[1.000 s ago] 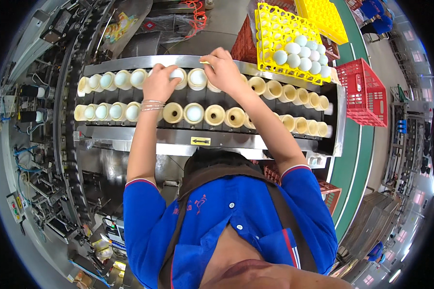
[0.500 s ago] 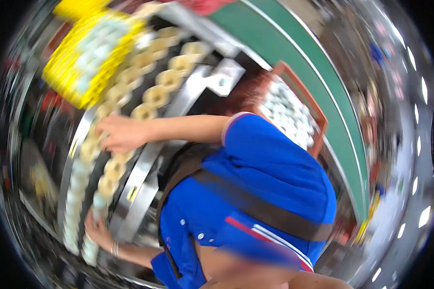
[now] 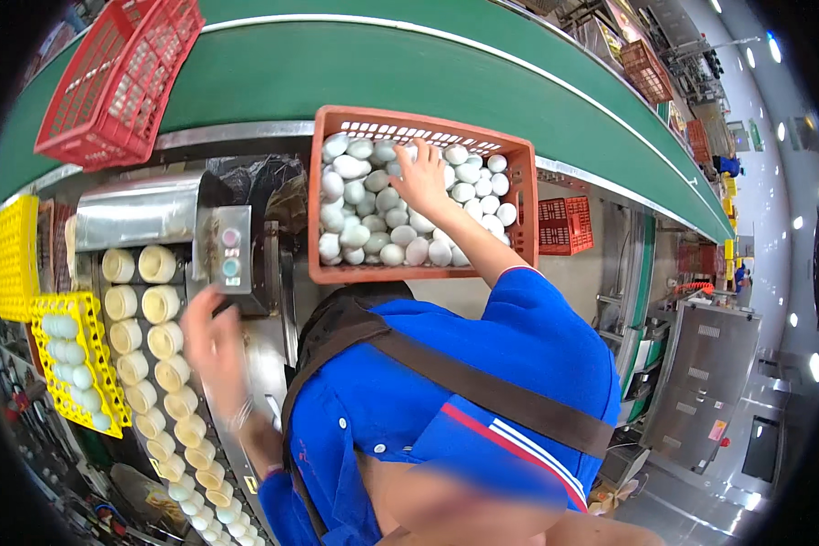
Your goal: The person is sorting eggs from a crate onto an automated processing machine line.
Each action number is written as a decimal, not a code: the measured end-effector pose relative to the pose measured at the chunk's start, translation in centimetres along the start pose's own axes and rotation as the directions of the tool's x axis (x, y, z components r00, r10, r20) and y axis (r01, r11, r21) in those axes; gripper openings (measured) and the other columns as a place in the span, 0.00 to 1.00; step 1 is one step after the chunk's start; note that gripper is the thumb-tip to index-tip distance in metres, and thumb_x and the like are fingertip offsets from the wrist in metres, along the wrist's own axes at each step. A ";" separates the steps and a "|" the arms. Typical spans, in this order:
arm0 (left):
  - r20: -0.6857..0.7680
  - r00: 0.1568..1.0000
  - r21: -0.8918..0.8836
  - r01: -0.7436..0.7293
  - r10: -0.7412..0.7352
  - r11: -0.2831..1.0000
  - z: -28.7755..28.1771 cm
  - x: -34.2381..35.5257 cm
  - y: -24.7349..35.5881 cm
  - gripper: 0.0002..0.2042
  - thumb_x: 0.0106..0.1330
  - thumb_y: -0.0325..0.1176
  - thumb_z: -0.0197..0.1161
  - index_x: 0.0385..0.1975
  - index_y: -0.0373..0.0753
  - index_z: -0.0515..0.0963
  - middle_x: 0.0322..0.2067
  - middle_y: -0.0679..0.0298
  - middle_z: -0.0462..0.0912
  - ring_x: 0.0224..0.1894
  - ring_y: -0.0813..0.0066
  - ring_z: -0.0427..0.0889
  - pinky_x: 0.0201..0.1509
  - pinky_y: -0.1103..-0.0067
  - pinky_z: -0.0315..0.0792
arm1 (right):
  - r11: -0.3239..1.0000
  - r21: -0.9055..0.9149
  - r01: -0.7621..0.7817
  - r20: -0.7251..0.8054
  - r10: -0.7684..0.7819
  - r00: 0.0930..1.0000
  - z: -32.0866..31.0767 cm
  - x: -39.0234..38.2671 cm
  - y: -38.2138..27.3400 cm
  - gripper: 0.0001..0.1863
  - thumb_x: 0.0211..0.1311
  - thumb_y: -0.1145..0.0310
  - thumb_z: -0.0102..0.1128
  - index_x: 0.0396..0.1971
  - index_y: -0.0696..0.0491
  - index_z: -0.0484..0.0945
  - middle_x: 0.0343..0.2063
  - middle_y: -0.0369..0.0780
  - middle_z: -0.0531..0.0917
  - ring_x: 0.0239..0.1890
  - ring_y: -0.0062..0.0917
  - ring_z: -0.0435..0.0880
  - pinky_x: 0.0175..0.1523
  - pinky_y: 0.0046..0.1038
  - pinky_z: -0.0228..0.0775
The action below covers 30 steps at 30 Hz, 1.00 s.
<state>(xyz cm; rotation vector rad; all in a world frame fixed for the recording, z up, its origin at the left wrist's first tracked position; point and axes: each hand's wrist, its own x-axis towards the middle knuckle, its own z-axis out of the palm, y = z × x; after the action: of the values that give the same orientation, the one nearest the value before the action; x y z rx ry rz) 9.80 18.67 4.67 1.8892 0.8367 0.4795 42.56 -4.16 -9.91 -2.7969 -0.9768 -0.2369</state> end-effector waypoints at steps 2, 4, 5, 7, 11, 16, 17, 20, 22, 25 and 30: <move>0.340 0.879 -0.050 -0.338 0.335 0.940 9.4 5.3 2.2 0.16 0.60 0.25 0.62 0.49 0.32 0.76 0.50 0.53 0.77 0.54 0.54 0.76 0.58 0.72 0.69 | 0.985 -0.096 0.142 0.000 -0.142 0.990 2.4 -0.2 2.7 0.34 0.49 0.55 0.69 0.59 0.41 0.70 0.56 0.46 0.69 0.57 0.44 0.69 0.53 0.58 0.63; 0.488 0.792 0.063 -0.451 0.367 0.890 17.2 8.9 1.7 0.20 0.58 0.27 0.64 0.52 0.35 0.74 0.54 0.53 0.73 0.57 0.56 0.73 0.59 0.66 0.70 | 0.949 -0.166 0.268 0.028 -0.268 0.963 4.1 0.7 3.7 0.34 0.50 0.49 0.68 0.59 0.36 0.69 0.57 0.40 0.70 0.59 0.41 0.68 0.53 0.64 0.60; 0.526 0.773 0.155 -0.497 0.354 0.854 20.8 10.5 0.4 0.23 0.58 0.30 0.66 0.55 0.36 0.72 0.56 0.51 0.70 0.59 0.52 0.71 0.61 0.63 0.68 | 0.938 -0.181 0.296 0.016 -0.299 0.954 4.8 1.3 4.1 0.32 0.51 0.50 0.67 0.59 0.35 0.70 0.56 0.38 0.71 0.57 0.39 0.70 0.52 0.62 0.61; 0.478 0.860 0.455 -0.415 0.178 0.788 25.6 13.0 -0.4 0.28 0.55 0.33 0.67 0.58 0.37 0.69 0.58 0.49 0.67 0.60 0.47 0.68 0.60 0.61 0.69 | 0.957 -0.106 0.270 0.078 -0.262 0.962 6.0 2.4 4.6 0.31 0.51 0.52 0.66 0.58 0.35 0.70 0.54 0.38 0.73 0.55 0.37 0.71 0.52 0.60 0.62; 0.376 0.924 0.807 -0.286 -0.076 0.517 32.6 15.8 -1.0 0.39 0.53 0.45 0.71 0.64 0.42 0.62 0.66 0.48 0.56 0.61 0.37 0.65 0.53 0.56 0.77 | 0.966 -0.077 0.247 0.030 -0.245 0.969 5.2 2.4 6.8 0.22 0.56 0.60 0.58 0.53 0.37 0.73 0.53 0.38 0.74 0.54 0.40 0.72 0.53 0.59 0.62; 0.401 0.915 0.873 -0.365 -0.050 0.324 35.0 17.5 -5.4 0.51 0.51 0.55 0.72 0.71 0.45 0.47 0.66 0.38 0.52 0.50 0.50 0.80 0.47 0.66 0.80 | 0.966 -0.077 0.247 -0.022 -0.249 0.968 5.0 1.3 7.4 0.18 0.58 0.63 0.52 0.50 0.38 0.72 0.56 0.41 0.70 0.56 0.45 0.70 0.51 0.59 0.65; 0.440 0.896 0.848 -0.396 -0.051 0.353 34.4 17.4 -4.2 0.49 0.51 0.52 0.73 0.69 0.41 0.50 0.63 0.36 0.54 0.48 0.50 0.81 0.47 0.66 0.79 | 0.966 -0.066 0.251 -0.031 -0.253 0.967 5.1 1.2 7.5 0.18 0.58 0.64 0.52 0.50 0.37 0.72 0.56 0.40 0.70 0.57 0.46 0.70 0.50 0.59 0.66; 0.544 0.838 0.758 -0.463 -0.053 0.460 33.2 18.2 -2.0 0.39 0.55 0.42 0.68 0.64 0.36 0.55 0.57 0.35 0.58 0.43 0.45 0.81 0.47 0.62 0.78 | 0.970 0.163 0.180 -0.054 -0.173 0.983 3.6 1.5 7.6 0.28 0.47 0.62 0.63 0.52 0.49 0.70 0.51 0.46 0.72 0.45 0.43 0.79 0.39 0.42 0.76; 0.539 0.842 0.737 -0.454 -0.029 0.501 33.0 18.7 -2.9 0.34 0.56 0.36 0.64 0.62 0.34 0.58 0.55 0.35 0.59 0.41 0.42 0.81 0.47 0.61 0.77 | 0.950 0.292 0.111 -0.056 -0.099 0.994 1.0 1.8 7.1 0.33 0.38 0.59 0.71 0.46 0.59 0.72 0.46 0.52 0.72 0.33 0.39 0.83 0.32 0.35 0.78; 0.419 0.902 0.740 -0.404 0.102 0.538 33.9 17.7 -3.6 0.31 0.56 0.32 0.59 0.61 0.34 0.59 0.56 0.34 0.59 0.41 0.41 0.81 0.47 0.60 0.77 | 0.960 0.211 -0.182 0.272 0.121 0.955 -1.8 2.4 7.2 0.27 0.39 0.58 0.73 0.39 0.59 0.77 0.43 0.54 0.72 0.34 0.40 0.83 0.34 0.36 0.79; 0.489 0.870 0.760 -0.464 0.069 0.456 33.6 17.7 -1.4 0.27 0.58 0.31 0.59 0.58 0.34 0.64 0.53 0.37 0.64 0.38 0.45 0.83 0.44 0.61 0.79 | 0.945 0.083 -0.316 0.516 0.230 0.825 -1.6 2.8 8.2 0.28 0.42 0.53 0.74 0.41 0.56 0.82 0.53 0.61 0.64 0.36 0.40 0.85 0.41 0.35 0.81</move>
<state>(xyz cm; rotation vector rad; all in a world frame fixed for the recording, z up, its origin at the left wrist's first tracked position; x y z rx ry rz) 43.06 10.98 -12.02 2.9785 0.4906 -0.2519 49.75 -9.17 -8.63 -2.8421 -0.6136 0.6155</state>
